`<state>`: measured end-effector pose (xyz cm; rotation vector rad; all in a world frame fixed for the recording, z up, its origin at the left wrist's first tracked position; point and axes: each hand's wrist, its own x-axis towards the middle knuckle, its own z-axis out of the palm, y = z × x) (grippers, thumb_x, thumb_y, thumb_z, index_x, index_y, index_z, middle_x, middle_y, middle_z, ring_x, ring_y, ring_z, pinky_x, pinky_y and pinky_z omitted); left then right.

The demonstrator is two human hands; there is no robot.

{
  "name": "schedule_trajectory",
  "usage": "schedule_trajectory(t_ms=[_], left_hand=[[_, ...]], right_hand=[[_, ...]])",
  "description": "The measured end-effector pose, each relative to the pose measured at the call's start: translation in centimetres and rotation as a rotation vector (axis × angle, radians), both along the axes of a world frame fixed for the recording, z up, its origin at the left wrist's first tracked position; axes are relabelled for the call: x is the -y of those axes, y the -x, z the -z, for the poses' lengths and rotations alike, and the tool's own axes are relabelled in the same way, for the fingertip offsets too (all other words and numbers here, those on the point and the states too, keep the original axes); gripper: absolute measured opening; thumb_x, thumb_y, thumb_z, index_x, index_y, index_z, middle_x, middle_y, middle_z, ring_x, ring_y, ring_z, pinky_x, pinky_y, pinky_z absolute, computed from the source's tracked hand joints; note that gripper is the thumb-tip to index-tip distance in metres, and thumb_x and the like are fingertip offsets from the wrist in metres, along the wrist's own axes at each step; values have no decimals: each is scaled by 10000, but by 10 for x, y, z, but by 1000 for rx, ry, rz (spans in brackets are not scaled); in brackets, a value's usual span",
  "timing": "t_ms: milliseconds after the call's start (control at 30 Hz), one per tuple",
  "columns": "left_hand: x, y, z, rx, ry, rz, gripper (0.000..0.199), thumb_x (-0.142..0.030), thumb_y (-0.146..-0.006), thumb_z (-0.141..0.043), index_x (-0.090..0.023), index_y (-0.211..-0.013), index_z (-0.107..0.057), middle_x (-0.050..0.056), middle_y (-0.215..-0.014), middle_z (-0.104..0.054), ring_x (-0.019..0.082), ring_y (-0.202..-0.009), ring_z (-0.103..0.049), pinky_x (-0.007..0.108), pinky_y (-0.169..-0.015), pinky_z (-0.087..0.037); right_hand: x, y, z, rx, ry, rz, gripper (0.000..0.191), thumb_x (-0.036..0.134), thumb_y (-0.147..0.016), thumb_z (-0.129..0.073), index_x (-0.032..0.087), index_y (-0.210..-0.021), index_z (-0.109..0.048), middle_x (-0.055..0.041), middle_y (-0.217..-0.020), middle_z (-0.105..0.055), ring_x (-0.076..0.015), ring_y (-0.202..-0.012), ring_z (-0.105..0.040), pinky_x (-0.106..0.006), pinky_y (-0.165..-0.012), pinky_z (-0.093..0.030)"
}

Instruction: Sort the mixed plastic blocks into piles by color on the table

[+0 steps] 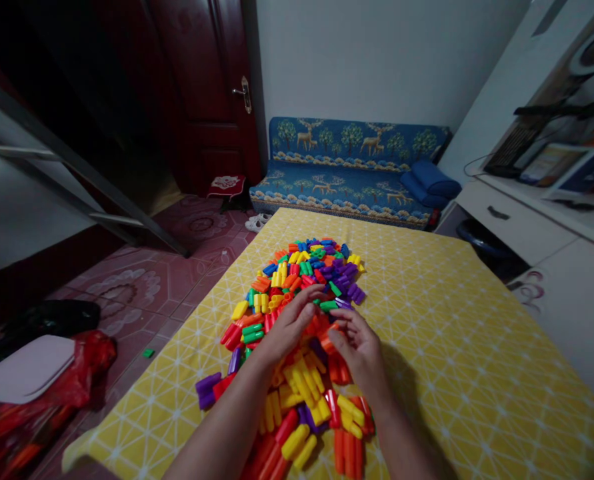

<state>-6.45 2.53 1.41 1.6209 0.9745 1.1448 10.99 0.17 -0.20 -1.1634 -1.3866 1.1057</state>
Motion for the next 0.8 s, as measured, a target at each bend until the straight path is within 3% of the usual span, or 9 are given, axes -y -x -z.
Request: schedule_trajectory(t_ms=[133,233,300,467,533,667,800], left_hand=[[5,5,-4,-79,-18,85,732,-678,-914,-358,-241,-1501,-372,90,-1552,-395,286,-1433,-353,419,-1189,-287],[7,6,-7,-99,-25,153,806,-727,-879,-359,-235,-1518,-344,87,-1593,-319,300,-1464,-291,424,-1206,-253],[7,6,-8,-103,-26,200,826,-733,-865,-389,-233,-1520,-339,86,-1605,-288,302,-1481,-250,420,-1215,-228],[4,2,-6,-87,-73,220,779,-691,-857,-488,-242,-1488,-400,101,-1584,-323,318,-1473,-259,449,-1213,-223],[2,2,-4,-63,-107,194,731,-654,-863,-526,-236,-1457,-446,111,-1554,-370,324,-1449,-305,456,-1198,-251],[-1,2,-1,-71,-127,153,604,-557,-886,-576,-245,-1400,-516,110,-1471,-479,310,-1367,-430,438,-1145,-337],[-2,2,1,-120,-149,159,517,-489,-884,-619,-237,-1334,-583,108,-1408,-548,289,-1308,-496,417,-1111,-379]], right_hand=[[5,20,6,160,-9,-99,552,310,-814,-655,218,-1343,-531,-49,-968,-658,-154,-730,-615,-278,-680,-529],[3,23,13,212,-89,-68,435,250,-827,-591,212,-1261,-596,-100,-1151,-636,-191,-882,-649,-296,-740,-545],[1,22,15,231,-109,-63,382,210,-824,-552,218,-1200,-617,-99,-1163,-639,-208,-958,-652,-298,-778,-546],[1,20,8,68,17,-122,295,275,-842,-568,224,-1131,-592,-62,-1055,-700,-208,-925,-684,-281,-741,-566],[-2,13,6,-38,37,-77,307,344,-824,-625,220,-1101,-584,-60,-1038,-705,-209,-862,-695,-281,-682,-578],[-27,-32,10,-126,48,234,391,406,-740,-735,229,-1061,-601,-43,-998,-708,-161,-667,-674,-260,-572,-571],[-79,-119,32,-171,107,525,450,360,-617,-803,204,-995,-615,-3,-741,-698,-137,-567,-646,-228,-528,-554]])
